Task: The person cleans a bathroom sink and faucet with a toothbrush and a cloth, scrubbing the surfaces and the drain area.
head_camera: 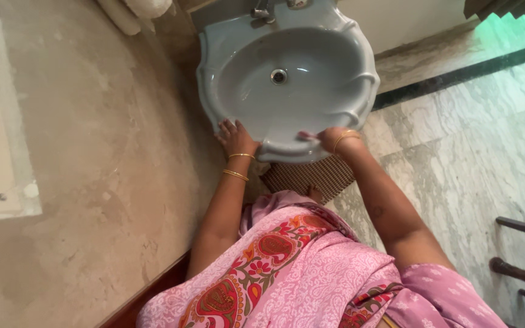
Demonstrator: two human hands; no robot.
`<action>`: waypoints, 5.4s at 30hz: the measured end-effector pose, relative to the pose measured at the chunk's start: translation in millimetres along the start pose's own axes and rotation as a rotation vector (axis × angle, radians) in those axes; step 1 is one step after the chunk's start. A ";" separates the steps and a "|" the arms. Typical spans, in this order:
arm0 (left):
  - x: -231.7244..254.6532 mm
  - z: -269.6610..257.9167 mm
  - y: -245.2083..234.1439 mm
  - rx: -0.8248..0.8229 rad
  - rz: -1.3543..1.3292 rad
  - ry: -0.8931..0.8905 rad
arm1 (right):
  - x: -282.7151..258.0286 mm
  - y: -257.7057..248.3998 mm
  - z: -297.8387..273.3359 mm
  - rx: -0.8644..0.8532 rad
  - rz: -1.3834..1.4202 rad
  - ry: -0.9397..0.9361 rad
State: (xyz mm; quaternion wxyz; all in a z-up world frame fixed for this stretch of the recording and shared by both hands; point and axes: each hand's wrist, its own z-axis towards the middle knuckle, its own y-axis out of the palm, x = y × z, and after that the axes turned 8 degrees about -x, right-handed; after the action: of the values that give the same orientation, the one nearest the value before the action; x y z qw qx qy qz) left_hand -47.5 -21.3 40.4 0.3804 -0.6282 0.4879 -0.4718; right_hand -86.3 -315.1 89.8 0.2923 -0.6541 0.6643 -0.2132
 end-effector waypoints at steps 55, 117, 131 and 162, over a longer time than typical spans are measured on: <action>20.2 33.1 -12.3 -0.385 0.243 -0.156 | 139.8 -146.5 133.7 0.669 0.471 0.026; 24.5 27.7 -20.7 -0.445 0.099 -0.216 | 127.6 -39.8 72.1 0.287 0.182 0.066; -12.7 12.5 11.2 -0.263 -0.112 -0.040 | 41.7 -1.0 72.2 -0.005 0.037 0.157; -32.9 1.0 54.1 -0.370 -0.158 0.026 | -3.8 44.5 71.1 0.015 0.400 -0.129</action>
State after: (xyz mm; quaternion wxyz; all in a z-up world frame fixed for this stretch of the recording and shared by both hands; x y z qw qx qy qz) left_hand -62.8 -1.9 -17.9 0.2140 -0.7177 0.5202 -0.4106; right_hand -72.1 -301.9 8.1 0.3756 -0.5191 0.7593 -0.1137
